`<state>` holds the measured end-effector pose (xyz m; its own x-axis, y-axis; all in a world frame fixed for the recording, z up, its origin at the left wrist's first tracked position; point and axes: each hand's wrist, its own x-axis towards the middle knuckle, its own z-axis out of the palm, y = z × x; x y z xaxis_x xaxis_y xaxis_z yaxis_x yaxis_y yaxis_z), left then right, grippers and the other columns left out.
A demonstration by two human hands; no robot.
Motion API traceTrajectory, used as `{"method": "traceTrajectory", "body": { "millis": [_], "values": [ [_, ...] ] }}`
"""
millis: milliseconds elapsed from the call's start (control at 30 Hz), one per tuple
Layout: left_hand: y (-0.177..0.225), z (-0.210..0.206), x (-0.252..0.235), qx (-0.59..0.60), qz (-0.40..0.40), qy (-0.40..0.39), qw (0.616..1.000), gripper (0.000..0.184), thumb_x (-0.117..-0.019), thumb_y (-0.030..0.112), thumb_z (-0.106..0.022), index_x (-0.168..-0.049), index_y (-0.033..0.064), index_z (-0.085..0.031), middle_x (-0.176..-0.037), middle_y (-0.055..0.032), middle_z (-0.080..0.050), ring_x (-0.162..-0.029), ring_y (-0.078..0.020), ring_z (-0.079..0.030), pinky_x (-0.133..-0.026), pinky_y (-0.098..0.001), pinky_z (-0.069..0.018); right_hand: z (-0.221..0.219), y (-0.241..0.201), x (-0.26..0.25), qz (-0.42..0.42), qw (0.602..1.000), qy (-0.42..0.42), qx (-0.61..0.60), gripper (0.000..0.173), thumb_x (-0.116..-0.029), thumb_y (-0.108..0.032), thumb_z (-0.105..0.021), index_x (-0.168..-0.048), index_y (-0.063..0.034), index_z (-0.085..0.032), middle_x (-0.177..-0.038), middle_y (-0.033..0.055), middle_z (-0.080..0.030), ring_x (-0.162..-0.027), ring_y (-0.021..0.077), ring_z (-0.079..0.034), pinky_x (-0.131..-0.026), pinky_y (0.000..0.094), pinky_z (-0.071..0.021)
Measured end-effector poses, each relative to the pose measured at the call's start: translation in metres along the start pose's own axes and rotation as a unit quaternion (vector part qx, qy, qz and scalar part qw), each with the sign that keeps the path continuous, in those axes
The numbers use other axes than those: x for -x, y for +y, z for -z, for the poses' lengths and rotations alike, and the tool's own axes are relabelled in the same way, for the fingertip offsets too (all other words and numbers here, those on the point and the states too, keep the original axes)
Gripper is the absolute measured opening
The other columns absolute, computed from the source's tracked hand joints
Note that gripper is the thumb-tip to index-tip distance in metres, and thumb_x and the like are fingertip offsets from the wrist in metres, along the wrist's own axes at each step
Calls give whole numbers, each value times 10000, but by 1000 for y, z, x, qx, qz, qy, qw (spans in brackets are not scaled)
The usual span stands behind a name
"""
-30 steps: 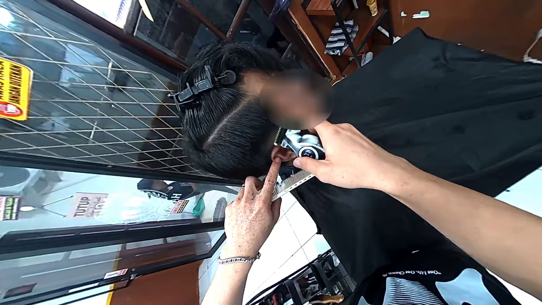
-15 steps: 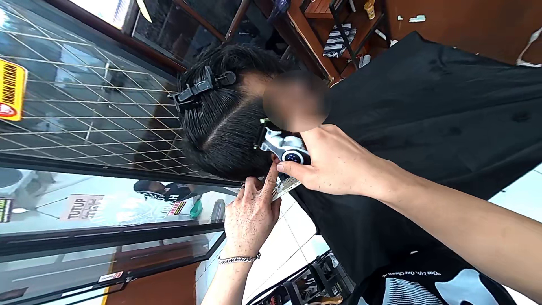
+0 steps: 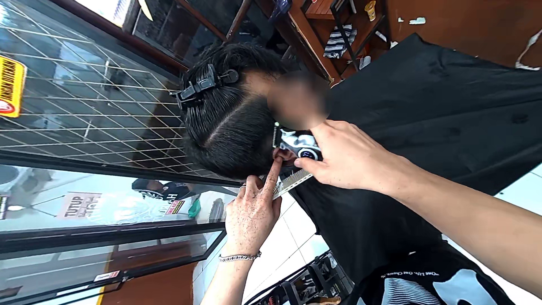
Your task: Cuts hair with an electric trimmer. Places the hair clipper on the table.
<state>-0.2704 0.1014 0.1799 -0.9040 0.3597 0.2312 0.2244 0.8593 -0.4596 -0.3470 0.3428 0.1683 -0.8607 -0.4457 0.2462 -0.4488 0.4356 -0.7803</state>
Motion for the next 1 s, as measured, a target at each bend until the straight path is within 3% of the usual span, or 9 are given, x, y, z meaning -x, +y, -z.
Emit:
{"method": "traceTrajectory", "body": {
  "millis": [133, 233, 400, 600, 767, 833, 867, 967, 1000],
  "values": [
    [2, -2, -1, 5, 1, 4, 1000, 625, -872, 203, -609, -1494, 234, -564, -937, -233, -657, -664, -382, -653, -478, -458, -454, 0, -11, -1, -4, 1000, 5, 8, 463, -933, -437, -681, -1235, -106, -564, -906, 49, -635, -841, 222, -667, -695, 425, -535],
    [2, -1, 0, 14, 2, 1, 1000, 559, -878, 213, -618, -1437, 194, -620, -938, -249, -658, -686, -409, -662, -491, -480, -465, -5, -20, 1, 27, 999, 21, 23, 510, -941, -441, -686, -1299, -99, -563, -971, 67, -635, -861, 235, -668, -685, 413, -541],
    [0, -3, 1, 7, 5, 1, 1000, 666, -885, 207, -601, -1541, 268, -505, -927, -227, -654, -656, -378, -648, -481, -449, -456, -1, -5, 3, -14, 999, 11, 37, 502, -940, -432, -688, -1301, -108, -562, -1000, 83, -645, -897, 263, -672, -714, 454, -537],
    [1, -4, 2, 23, -3, 12, 1000, 561, -864, 200, -619, -1424, 189, -632, -904, -242, -651, -668, -407, -654, -487, -479, -460, -7, -24, 2, 12, 999, 31, 38, 522, -935, -456, -691, -1301, -106, -566, -963, 60, -642, -858, 232, -676, -675, 416, -543],
    [-1, -4, 1, 11, 2, 6, 1000, 671, -873, 199, -608, -1534, 265, -516, -933, -228, -657, -656, -375, -646, -481, -453, -450, -6, -7, 3, -26, 999, 24, 7, 508, -939, -440, -689, -1287, -95, -553, -977, 79, -650, -891, 256, -674, -730, 457, -541],
    [0, -5, 0, 17, -3, 11, 1000, 574, -873, 208, -601, -1447, 203, -614, -923, -233, -656, -675, -393, -653, -484, -469, -451, -10, -13, 3, 5, 998, 50, -26, 525, -914, -427, -719, -1281, -82, -573, -949, 78, -662, -859, 245, -682, -713, 457, -559],
    [1, -5, 1, 19, -9, 18, 1000, 476, -875, 220, -601, -1337, 146, -692, -913, -238, -659, -687, -405, -662, -485, -481, -458, -12, -16, 5, 36, 997, 53, -48, 512, -906, -409, -739, -1268, -80, -587, -928, 66, -662, -834, 218, -681, -692, 436, -569],
    [1, -4, 0, 0, -21, 36, 999, 270, -873, 272, -606, -917, 42, -741, -855, -244, -682, -696, -421, -688, -485, -493, -482, -11, -11, 10, 78, 977, -64, -188, 374, -940, -344, -740, -1195, -101, -613, -894, 15, -674, -811, 94, -665, -703, 315, -557],
    [1, -3, 0, 2, -20, 29, 999, 284, -870, 270, -616, -951, 31, -748, -879, -251, -681, -700, -424, -687, -487, -495, -486, -13, -5, 11, 58, 959, -106, -257, 327, -962, -312, -719, -1171, -76, -630, -885, 29, -675, -787, 78, -659, -696, 284, -551]
  ]
}}
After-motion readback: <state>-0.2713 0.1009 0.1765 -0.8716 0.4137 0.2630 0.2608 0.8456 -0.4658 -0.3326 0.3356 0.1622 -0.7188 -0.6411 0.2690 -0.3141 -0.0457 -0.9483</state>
